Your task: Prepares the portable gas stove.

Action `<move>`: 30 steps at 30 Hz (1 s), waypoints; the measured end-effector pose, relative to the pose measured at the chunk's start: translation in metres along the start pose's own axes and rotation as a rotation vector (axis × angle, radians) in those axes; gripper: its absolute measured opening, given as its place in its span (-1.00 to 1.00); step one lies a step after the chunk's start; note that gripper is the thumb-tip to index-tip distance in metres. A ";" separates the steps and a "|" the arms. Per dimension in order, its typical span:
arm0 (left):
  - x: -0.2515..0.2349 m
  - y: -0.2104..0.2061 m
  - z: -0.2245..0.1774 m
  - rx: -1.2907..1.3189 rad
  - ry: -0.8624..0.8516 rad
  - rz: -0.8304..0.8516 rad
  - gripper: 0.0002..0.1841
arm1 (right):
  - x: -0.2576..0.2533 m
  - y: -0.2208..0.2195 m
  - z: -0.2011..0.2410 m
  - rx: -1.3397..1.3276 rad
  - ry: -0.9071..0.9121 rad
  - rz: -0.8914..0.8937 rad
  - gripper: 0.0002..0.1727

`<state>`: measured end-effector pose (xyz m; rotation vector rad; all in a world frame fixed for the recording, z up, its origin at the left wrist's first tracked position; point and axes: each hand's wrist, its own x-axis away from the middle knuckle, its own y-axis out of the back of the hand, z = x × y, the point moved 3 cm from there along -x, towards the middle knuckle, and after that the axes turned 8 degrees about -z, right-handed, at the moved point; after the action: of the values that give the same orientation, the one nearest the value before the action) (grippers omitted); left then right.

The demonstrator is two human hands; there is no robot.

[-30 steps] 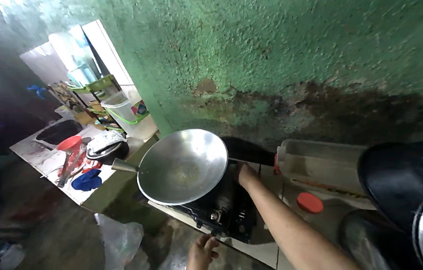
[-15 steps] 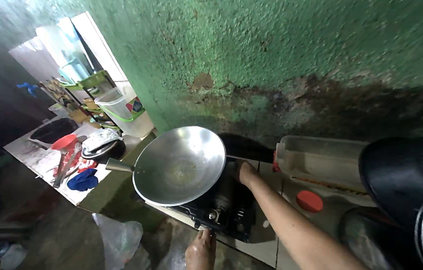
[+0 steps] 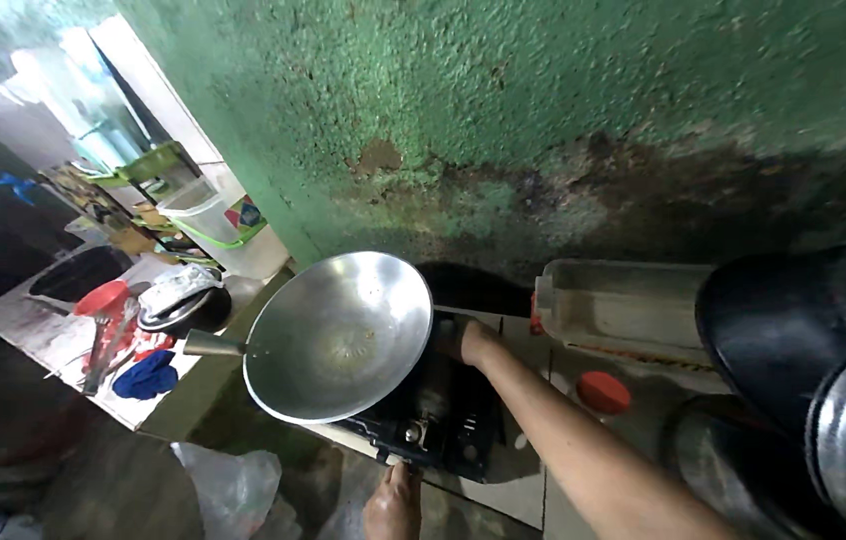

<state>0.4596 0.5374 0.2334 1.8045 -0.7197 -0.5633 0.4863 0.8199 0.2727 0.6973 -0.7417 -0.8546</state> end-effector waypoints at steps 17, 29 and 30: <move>-0.020 0.016 0.031 1.060 0.664 0.111 -0.67 | 0.015 0.014 0.010 -0.002 0.011 0.046 -0.10; -0.031 0.011 0.038 0.989 0.712 0.376 -0.71 | 0.009 0.008 0.005 -0.012 0.020 0.047 -0.09; -0.031 0.010 0.039 0.984 0.704 0.387 -0.71 | 0.008 0.008 0.005 -0.001 0.019 0.045 -0.09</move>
<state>0.4091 0.5309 0.2317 2.4198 -0.8658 0.8098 0.4890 0.8152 0.2841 0.6848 -0.7373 -0.8063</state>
